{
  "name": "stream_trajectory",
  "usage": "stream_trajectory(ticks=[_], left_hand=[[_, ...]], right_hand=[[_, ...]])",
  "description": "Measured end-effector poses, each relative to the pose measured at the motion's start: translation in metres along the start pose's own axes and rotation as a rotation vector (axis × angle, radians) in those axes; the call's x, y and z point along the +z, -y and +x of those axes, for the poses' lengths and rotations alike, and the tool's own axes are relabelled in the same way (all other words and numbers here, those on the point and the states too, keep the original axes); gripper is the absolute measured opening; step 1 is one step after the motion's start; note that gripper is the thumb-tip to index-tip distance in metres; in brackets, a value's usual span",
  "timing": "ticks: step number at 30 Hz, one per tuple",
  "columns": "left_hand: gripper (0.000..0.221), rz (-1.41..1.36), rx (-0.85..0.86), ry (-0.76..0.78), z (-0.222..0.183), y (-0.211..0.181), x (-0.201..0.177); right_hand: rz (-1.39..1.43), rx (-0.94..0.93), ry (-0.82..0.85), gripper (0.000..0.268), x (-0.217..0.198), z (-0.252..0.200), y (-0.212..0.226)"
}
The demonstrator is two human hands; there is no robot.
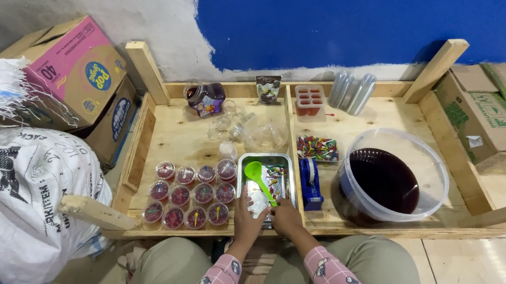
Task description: The person prepares packaging for food products by placing plastic containers onto a tray and using a spoon to scoop a dark liquid from a large container into a smaller cup.
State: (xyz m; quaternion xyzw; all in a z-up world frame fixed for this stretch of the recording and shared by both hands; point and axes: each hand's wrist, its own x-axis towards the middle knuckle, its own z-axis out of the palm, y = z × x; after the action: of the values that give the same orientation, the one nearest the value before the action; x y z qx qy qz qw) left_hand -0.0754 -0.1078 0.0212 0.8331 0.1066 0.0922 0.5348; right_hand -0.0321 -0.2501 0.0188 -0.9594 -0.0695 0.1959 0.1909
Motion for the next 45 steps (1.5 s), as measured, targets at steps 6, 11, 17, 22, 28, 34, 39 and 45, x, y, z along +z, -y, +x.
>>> stream_trajectory(ticks=[6, 11, 17, 22, 28, 34, 39, 45], left_hand=[[0.101, -0.022, -0.014, 0.004, -0.001, -0.007, -0.004], [0.101, -0.027, -0.019, 0.003, -0.001, -0.006, -0.003], [0.1, -0.033, 0.008, -0.021, 0.0, -0.003, -0.001], [0.101, -0.03, -0.005, -0.026, 0.001, -0.002, -0.001], [0.099, -0.076, -0.038, -0.04, 0.001, -0.001, -0.001], [0.096, -0.141, -0.021, -0.073, 0.003, 0.001, -0.002], [0.096, -0.196, -0.004, -0.126, 0.002, 0.0, -0.003], [0.095, -0.221, -0.014, -0.127, -0.001, -0.014, -0.008]], right_hand=[[-0.021, -0.06, -0.043, 0.022, 0.003, 0.001, -0.003], [0.001, -0.075, -0.062, 0.021, 0.011, 0.005, -0.01], [0.014, -0.114, -0.067, 0.026, 0.017, 0.011, -0.015], [0.101, -0.153, -0.121, 0.027, 0.015, 0.004, -0.013], [0.226, -0.253, -0.412, 0.032, 0.042, 0.016, -0.031], [0.135, -0.197, -0.586, 0.073, 0.013, -0.01, -0.012], [0.143, -0.339, -0.918, 0.048, 0.027, 0.011, -0.029], [0.435, -0.371, -1.153, 0.045, -0.037, -0.032, 0.003]])
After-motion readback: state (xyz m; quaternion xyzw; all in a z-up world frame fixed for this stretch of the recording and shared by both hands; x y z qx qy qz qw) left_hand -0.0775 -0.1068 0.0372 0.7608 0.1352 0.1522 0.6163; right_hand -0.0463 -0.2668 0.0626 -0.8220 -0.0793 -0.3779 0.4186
